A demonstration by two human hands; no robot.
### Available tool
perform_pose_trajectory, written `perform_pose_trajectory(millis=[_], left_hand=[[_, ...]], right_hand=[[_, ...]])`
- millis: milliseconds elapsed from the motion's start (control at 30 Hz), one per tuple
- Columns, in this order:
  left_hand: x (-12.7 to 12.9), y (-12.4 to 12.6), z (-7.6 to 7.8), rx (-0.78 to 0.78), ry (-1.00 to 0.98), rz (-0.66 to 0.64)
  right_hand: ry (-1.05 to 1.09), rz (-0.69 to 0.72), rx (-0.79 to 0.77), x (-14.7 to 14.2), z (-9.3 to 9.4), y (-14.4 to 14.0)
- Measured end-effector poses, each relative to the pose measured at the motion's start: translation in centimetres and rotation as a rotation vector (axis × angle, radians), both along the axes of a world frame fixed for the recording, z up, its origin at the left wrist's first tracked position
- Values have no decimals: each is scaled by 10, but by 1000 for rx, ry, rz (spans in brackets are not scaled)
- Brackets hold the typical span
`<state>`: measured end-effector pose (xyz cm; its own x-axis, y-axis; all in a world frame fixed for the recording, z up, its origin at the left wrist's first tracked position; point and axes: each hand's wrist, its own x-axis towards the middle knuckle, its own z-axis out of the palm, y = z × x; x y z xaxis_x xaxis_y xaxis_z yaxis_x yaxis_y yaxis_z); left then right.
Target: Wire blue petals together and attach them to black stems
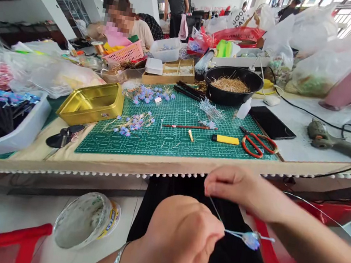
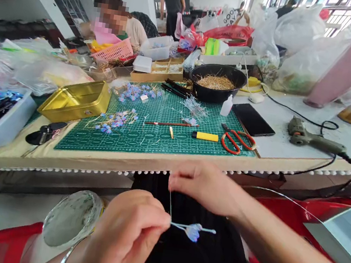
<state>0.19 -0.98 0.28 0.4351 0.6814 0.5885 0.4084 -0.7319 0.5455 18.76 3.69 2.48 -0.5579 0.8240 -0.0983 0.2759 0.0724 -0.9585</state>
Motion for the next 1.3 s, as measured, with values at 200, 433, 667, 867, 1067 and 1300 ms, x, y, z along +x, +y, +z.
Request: perform_pose_trajectory(millis=[200,433,667,867,1067,1300], left_hand=[[-5,17,-8,-82,-15,334],[12,17,-14,-225,5,303],[9,20,-3,-840,-208,106],[3,21,0,-963,-362,115],[5,15,3,-851,-170,69],[-2,13,14,-865,-208,35]], right_hand=[[-24,274,-406,2,-22,-23],[347,-366,-228,-19,-41,-28],[545,-499,-231,-30,-57,-34],[153,-263,335,-13,-44,-49],[-222,-68,832,9,5,-6],[-172,123,456,-8,-24,-18]])
